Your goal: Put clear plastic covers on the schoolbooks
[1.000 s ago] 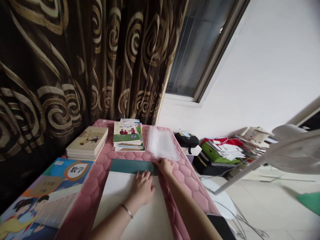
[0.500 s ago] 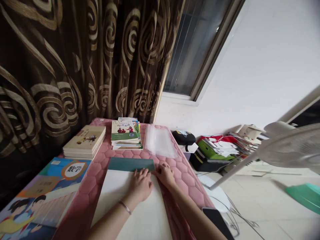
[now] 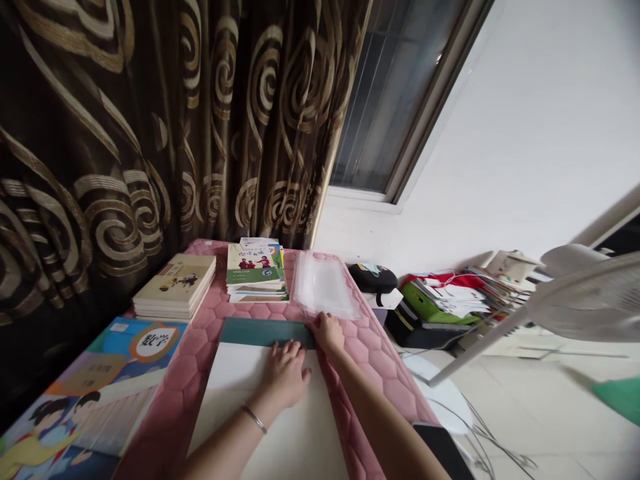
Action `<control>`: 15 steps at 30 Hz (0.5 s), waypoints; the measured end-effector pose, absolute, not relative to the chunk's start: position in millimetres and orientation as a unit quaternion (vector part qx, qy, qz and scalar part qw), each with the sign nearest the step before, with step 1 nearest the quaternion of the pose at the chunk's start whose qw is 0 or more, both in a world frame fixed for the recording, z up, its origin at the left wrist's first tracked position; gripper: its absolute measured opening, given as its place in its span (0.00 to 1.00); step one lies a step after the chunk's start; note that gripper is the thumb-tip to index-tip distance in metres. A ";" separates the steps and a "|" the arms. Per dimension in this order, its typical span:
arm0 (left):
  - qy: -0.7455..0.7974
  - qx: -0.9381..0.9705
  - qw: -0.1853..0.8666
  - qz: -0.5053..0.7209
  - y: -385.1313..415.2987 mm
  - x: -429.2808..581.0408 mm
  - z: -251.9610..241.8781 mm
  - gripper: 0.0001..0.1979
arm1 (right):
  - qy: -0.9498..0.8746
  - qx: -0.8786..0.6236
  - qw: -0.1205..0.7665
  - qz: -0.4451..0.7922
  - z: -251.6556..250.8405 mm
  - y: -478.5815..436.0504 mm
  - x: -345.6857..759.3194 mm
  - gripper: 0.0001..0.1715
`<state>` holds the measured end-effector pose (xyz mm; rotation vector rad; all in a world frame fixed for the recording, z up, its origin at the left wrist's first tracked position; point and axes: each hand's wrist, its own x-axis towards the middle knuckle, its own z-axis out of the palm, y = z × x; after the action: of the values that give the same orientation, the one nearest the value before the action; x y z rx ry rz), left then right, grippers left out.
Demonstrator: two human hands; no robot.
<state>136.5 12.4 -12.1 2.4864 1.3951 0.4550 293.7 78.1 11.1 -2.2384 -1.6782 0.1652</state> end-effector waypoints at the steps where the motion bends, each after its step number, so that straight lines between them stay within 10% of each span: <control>1: 0.482 0.854 0.125 0.154 13.0 136.6 -13.5 0.25 | -0.603 -0.776 0.177 0.052 9.9 73.1 291.6 0.13; 15: 0.541 0.826 0.059 0.146 58.2 91.9 -0.7 0.25 | -0.674 -0.721 0.151 0.050 0.9 22.7 274.3 0.22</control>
<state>91.9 58.2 -0.7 2.5025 1.6391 0.4420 274.3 22.7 0.9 -2.0713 -1.9361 0.1423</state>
